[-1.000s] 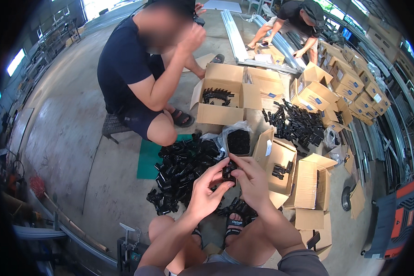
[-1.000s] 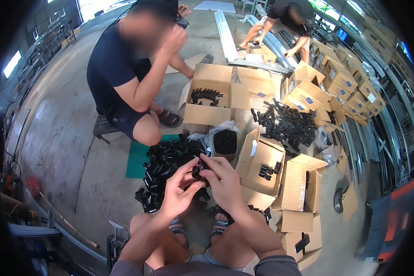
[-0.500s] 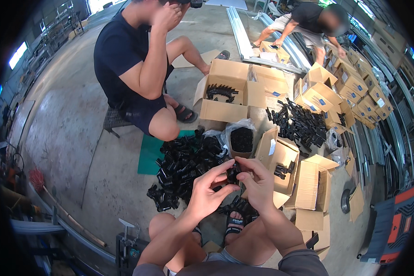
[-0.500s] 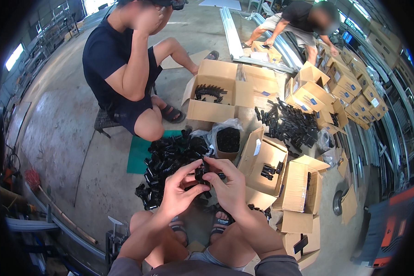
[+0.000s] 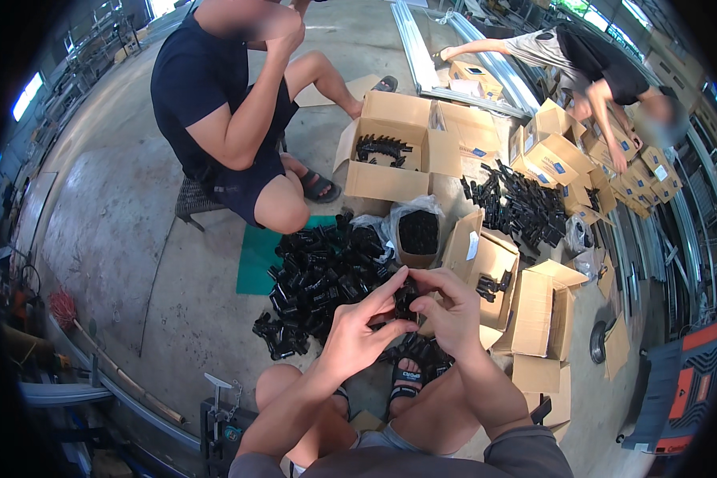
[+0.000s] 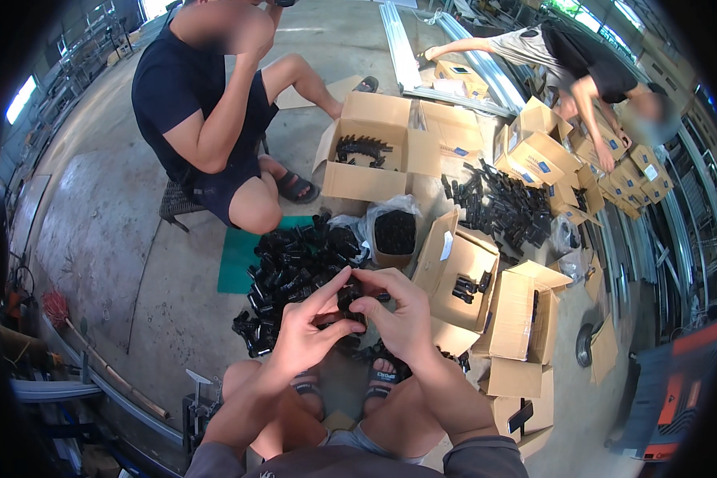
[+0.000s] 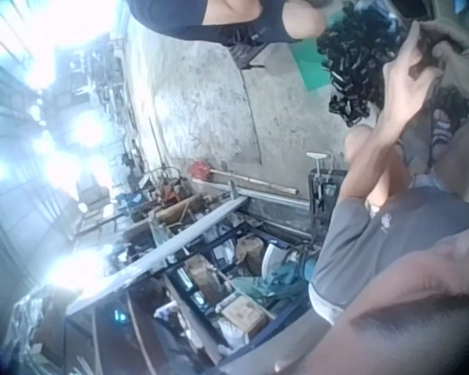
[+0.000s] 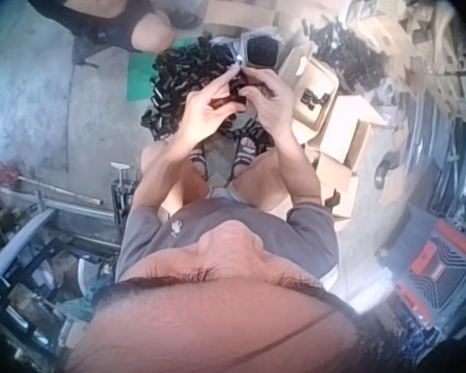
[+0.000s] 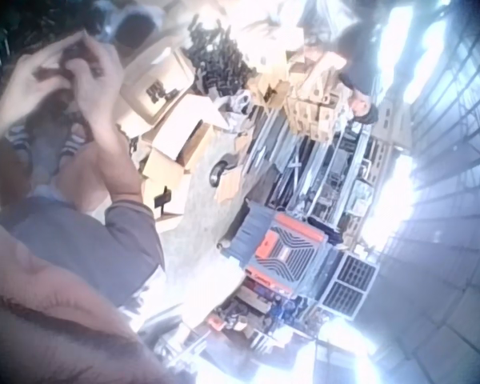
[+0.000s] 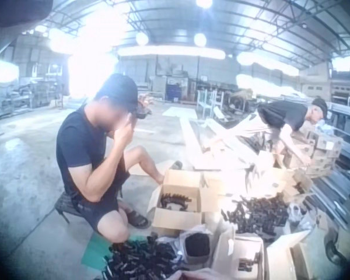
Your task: The person sorts black plastic components by hand from a pile on the floor into cardboard boxes.
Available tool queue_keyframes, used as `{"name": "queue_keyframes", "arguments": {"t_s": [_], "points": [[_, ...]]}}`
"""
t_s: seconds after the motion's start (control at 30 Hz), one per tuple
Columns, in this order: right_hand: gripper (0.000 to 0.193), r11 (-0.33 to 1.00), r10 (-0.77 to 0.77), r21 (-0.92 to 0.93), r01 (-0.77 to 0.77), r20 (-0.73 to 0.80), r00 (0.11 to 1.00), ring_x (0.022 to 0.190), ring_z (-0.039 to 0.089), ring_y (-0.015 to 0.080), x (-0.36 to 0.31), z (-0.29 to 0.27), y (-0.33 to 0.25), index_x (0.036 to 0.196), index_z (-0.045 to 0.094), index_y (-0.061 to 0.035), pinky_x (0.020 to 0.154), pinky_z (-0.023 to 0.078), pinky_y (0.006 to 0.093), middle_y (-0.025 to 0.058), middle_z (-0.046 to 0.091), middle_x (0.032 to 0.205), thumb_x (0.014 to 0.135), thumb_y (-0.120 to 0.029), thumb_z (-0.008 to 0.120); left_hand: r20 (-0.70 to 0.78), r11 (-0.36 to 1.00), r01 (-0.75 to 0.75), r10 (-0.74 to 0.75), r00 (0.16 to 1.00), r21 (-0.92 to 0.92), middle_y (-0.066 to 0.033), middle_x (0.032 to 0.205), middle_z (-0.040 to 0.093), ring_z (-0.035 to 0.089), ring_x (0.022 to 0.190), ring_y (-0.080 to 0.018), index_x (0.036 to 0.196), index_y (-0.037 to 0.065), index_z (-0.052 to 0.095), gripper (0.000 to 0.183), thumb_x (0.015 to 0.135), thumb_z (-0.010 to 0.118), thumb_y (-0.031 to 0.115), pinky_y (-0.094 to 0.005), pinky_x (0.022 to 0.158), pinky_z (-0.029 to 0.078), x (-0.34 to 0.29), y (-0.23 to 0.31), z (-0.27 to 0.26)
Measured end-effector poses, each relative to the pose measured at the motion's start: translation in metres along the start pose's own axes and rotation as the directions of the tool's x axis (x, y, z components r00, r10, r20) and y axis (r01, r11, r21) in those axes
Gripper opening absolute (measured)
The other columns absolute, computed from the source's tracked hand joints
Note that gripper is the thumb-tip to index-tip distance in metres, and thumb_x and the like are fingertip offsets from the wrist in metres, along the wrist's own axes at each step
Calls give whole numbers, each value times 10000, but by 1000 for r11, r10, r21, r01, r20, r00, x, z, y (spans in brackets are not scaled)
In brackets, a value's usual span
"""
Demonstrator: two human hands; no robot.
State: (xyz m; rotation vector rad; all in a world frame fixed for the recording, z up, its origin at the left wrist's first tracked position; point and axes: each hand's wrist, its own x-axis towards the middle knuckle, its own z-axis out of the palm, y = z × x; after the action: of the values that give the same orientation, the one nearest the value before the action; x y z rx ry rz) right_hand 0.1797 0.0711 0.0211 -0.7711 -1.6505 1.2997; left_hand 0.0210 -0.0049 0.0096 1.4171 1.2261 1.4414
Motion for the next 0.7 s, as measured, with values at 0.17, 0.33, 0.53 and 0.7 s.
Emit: {"name": "queue_keyframes", "arguments": {"t_s": [0.17,0.33,0.53,0.7], "points": [[397,999,-19,-43,19,7,1000,870,632,145,1,-3,2,1158,692,5,799,516,284,75,663,973,775,-32,791,-3,1000,8,-8,1000,18,-89,873,589,525,807,-74,1458,48,473,736,791,761,-69,-243,763,506,0,0,3],[390,998,-32,-54,33,20,999,860,638,147,2,-2,-1,1148,694,6,785,524,285,79,670,962,775,-36,796,-39,998,-37,35,999,-48,-71,760,529,483,727,-76,1436,55,508,706,789,768,-56,-225,721,493,2,-6,4],[389,996,-22,-86,27,63,998,848,643,148,5,-4,-5,1138,699,4,775,531,292,80,678,939,763,-29,794,-17,999,-27,27,999,32,-107,935,644,584,834,-108,1409,42,532,667,793,764,-65,-274,802,546,3,-3,-3],[407,999,11,-50,-9,54,998,849,635,137,1,-6,2,1155,695,-9,781,520,281,87,686,962,758,-15,785,21,999,-36,35,999,34,-146,1149,700,681,1016,-168,1392,9,520,623,817,736,-95,-303,879,554,3,0,-2]]}}
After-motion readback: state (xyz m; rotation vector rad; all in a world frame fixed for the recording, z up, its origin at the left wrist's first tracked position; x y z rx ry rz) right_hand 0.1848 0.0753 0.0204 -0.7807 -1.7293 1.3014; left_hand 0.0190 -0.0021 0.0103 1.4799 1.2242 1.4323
